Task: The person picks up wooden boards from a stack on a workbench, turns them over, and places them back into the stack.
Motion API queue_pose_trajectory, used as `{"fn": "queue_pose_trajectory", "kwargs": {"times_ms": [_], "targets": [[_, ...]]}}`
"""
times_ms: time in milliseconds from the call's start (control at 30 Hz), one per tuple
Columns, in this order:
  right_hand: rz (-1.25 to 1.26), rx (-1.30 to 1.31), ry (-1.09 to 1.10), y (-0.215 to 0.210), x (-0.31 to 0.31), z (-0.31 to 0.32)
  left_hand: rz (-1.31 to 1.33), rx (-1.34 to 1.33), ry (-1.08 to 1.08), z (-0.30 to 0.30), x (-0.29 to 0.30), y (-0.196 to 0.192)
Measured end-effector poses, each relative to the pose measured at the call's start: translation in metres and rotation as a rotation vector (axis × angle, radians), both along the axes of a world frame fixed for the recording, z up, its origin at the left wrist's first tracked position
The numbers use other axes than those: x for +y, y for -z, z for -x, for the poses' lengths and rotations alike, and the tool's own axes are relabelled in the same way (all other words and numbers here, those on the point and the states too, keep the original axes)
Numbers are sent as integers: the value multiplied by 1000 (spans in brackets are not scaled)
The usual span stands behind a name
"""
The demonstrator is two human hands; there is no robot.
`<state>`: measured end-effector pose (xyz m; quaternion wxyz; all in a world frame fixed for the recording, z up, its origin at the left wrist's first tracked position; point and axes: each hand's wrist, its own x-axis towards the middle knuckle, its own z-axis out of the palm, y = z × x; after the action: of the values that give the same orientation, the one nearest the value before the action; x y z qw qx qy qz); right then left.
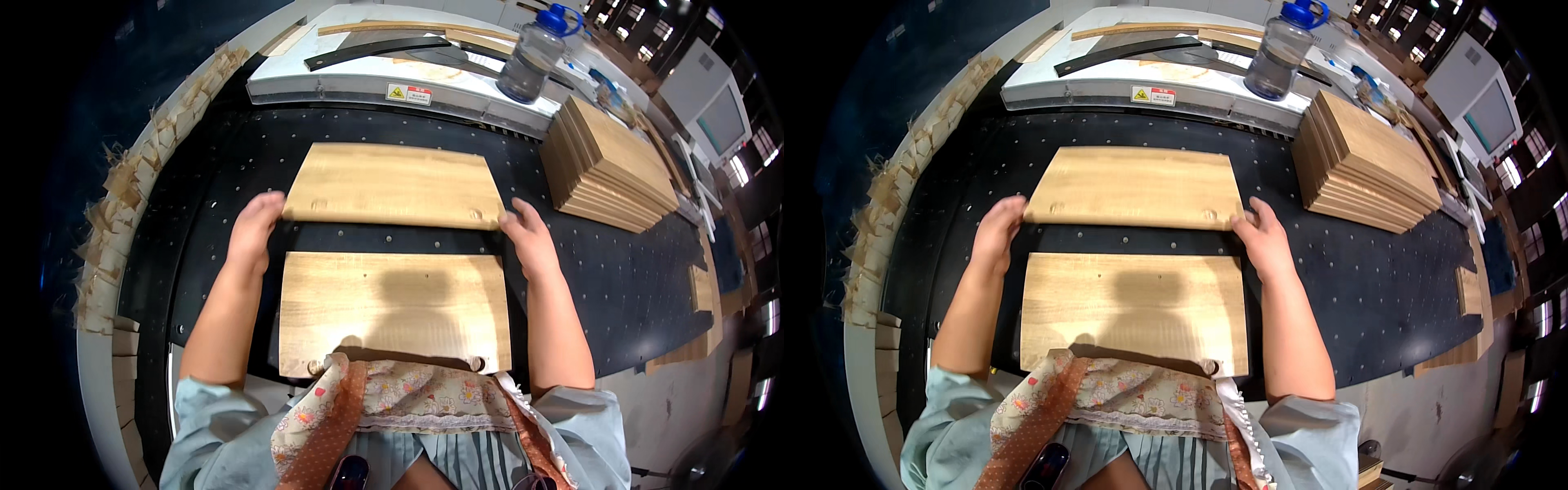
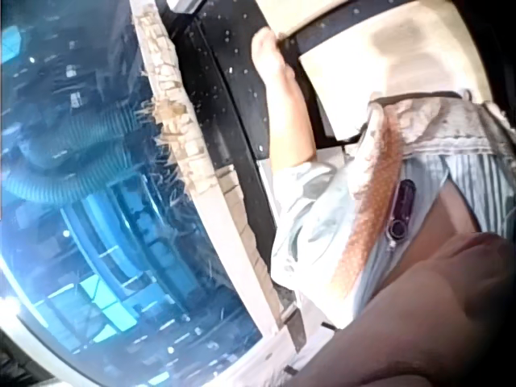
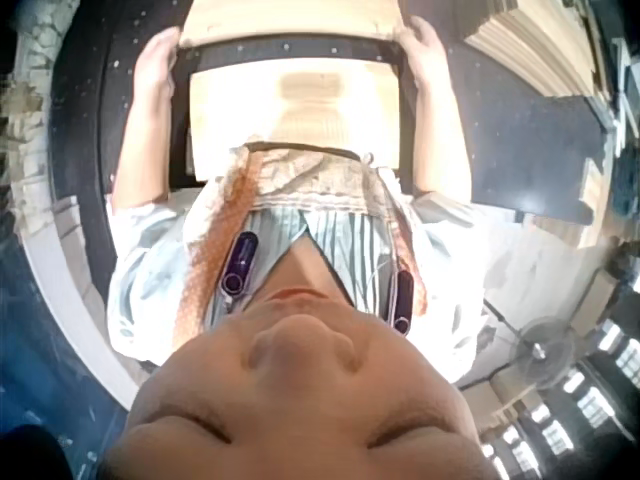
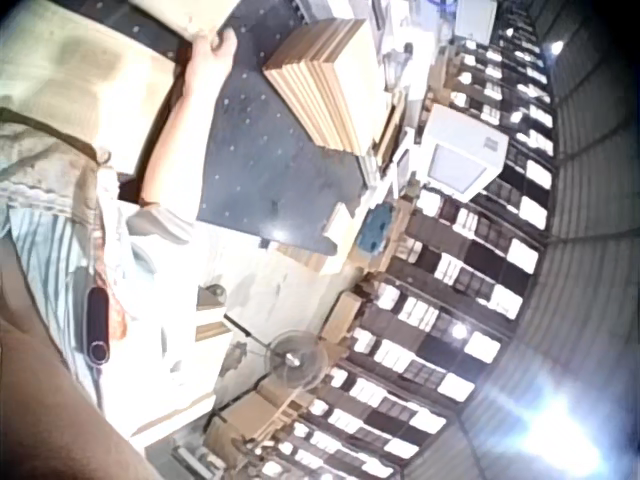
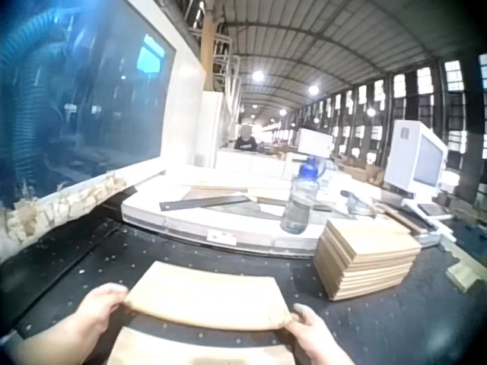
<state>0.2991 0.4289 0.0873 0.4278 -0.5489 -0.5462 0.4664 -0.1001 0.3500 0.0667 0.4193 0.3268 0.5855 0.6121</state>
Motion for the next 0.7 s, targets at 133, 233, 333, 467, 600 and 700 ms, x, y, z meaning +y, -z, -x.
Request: {"fn": "queue_pose_trajectory", "kwargs": {"times_ms": [133, 233, 333, 467, 600, 700], "targets": [[-19, -123, -70, 6, -80, -46, 54, -46, 57, -9, -94, 2], [-29, -169, -116, 11, -125, -70, 160, 50, 80, -16, -150, 2], [-132, -365, -45, -5, -131, -87, -80, 145, 19, -32, -183, 13], [-551, -584, 147, -12, -67, -114, -134, 1216, 1, -74, -192, -1], [-705, -662, 497, -43, 14, -128, -5, 1343, 68, -98, -197, 0], [-716, -734, 663, -60, 74, -122, 25, 1248, -54, -86, -207, 27]]}}
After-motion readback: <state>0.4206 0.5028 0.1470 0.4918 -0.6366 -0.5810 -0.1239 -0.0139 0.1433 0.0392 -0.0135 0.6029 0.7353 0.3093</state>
